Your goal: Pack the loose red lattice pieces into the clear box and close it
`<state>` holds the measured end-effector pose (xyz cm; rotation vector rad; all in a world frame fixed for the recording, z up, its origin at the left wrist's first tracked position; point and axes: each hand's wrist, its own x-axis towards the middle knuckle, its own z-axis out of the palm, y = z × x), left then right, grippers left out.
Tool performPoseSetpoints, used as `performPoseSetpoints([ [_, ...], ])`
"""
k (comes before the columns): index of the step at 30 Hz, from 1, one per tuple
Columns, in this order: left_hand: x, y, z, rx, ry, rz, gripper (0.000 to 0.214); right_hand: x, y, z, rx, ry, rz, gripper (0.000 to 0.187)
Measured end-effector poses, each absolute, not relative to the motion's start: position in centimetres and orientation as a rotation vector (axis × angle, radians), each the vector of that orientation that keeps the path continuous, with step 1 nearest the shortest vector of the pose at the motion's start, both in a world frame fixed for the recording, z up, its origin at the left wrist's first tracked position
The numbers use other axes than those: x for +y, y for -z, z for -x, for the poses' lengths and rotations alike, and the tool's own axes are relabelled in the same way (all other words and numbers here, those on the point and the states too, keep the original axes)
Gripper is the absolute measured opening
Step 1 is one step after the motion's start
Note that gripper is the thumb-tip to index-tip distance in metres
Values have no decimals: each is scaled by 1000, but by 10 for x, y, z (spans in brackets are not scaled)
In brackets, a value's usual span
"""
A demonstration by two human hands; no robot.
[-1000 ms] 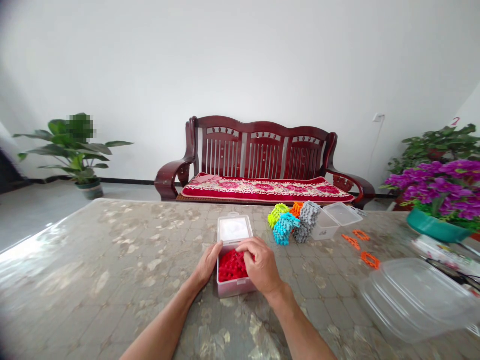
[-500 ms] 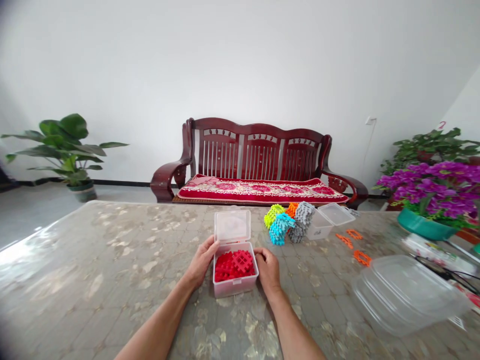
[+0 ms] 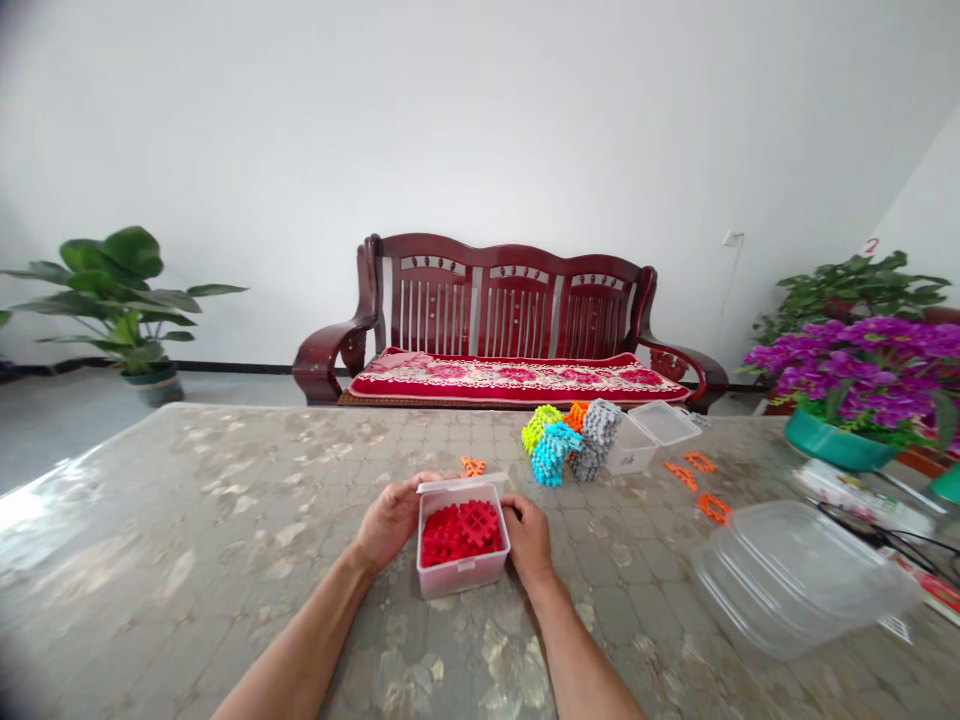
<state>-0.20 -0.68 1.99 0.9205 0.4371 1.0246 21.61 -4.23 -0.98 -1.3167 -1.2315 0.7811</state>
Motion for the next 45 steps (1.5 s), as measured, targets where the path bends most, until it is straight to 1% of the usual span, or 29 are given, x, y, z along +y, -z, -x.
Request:
performPoseSetpoints([
  [2, -7, -21, 2, 457, -1015, -909, 51, -42, 11, -216, -1221, -776, 1319, 24],
  [4, -9, -21, 2, 464, -1011, -914, 52, -41, 13, -216, -1204, -774, 1322, 23],
  [8, -14, -24, 2, 523, -1010, -1007, 35, -41, 13, -216, -1173, -799, 1309, 21],
  [11, -16, -27, 3, 552, -973, -1055, 31, -42, 12, -216, -1123, -811, 1289, 23],
  [14, -16, -28, 5, 565, -931, -1087, 30, -45, 9, -217, -1109, -774, 1258, 30],
  [17, -15, -29, 5, 590, -906, -1099, 30, -52, -2, -219, -1201, -694, 1219, 43],
  [19, -14, -29, 5, 597, -905, -1100, 30, -60, -17, -221, -1363, -609, 1154, 50],
  [22, -14, -29, 5, 590, -911, -1096, 30, -72, -42, -222, -1706, -447, 1048, 55],
  [24, -14, -29, 4, 582, -914, -1102, 29, -78, -54, -220, -1894, -367, 1046, 62],
  [28, -15, -30, 4, 598, -921, -1127, 28, -82, -58, -215, -2145, -383, 1146, 76],
  [32, -15, -31, 4, 623, -915, -1125, 30, -80, -53, -213, -2185, -434, 1198, 86],
  [37, -15, -32, 4, 615, -918, -1117, 29, -81, -53, -211, -2146, -446, 1245, 87],
  [45, -16, -32, 3, 613, -926, -1140, 26, -79, -52, -209, -2179, -369, 1261, 88],
])
